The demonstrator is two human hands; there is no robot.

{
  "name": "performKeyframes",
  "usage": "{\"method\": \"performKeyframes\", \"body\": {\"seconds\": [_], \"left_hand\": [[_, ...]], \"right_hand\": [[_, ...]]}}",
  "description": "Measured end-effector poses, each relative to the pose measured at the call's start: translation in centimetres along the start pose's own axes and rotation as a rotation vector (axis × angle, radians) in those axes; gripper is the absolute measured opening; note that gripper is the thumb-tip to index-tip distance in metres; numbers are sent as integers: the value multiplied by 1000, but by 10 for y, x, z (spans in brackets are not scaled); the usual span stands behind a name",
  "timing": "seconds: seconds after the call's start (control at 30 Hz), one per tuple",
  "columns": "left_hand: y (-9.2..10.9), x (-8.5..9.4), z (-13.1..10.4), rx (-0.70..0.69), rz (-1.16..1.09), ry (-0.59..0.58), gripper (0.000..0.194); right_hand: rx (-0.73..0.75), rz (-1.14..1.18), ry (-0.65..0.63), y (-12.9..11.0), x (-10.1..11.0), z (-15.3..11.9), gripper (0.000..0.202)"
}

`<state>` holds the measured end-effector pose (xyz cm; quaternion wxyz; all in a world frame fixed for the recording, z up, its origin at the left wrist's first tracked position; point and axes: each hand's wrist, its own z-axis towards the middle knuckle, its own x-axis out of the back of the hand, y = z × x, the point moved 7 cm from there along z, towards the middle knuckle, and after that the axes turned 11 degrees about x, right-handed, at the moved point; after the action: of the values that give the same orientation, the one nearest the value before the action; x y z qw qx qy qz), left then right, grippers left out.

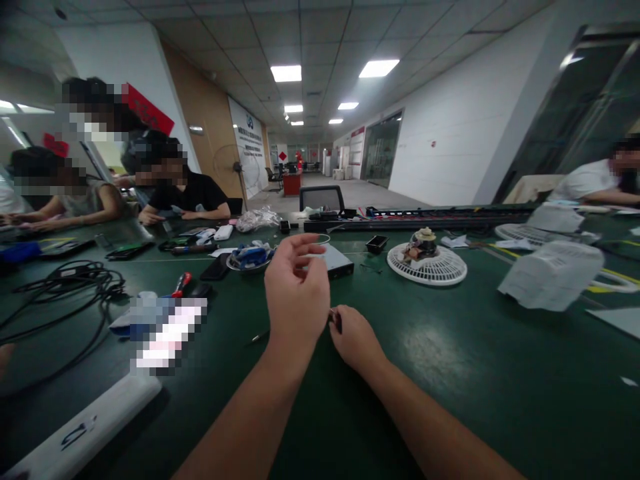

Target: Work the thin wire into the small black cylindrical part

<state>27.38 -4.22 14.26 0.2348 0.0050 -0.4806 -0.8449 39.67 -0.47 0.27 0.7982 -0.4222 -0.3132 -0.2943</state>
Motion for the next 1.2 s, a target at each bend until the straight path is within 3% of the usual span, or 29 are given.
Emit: {"method": "performKeyframes", "body": {"seconds": [0.07,0.13,0.23,0.37,0.47,0.7,0.9,1.03,1.2], "left_hand": [[-14,6,9,-38,115,65,38],[-35,9,7,-136,353,18,37],[-80,23,-6,-161,667,-65,45],[-131,44,-21,-4,887,-189,64],[-152,45,-26,141,973,-313,63],[-153,35,-23,124,978,-436,33],[-141,25,-29,67,756,-578,26],[-125,15,-40,-12,664,-666,23],[-118,11,-48,-44,601,-756,22]], "right_hand": [[-45,-26,1,4,3,2,10],[-97,-31,-17,8,5,3,13],[-150,25,-36,9,5,4,13],[-164,40,-6,10,5,3,8],[-159,41,40,12,7,3,8],[-127,155,118,1,16,0,7],[-81,428,203,-24,16,-8,36],[-106,503,126,-34,8,-11,38],[-48,408,27,-38,3,-11,35]]}}
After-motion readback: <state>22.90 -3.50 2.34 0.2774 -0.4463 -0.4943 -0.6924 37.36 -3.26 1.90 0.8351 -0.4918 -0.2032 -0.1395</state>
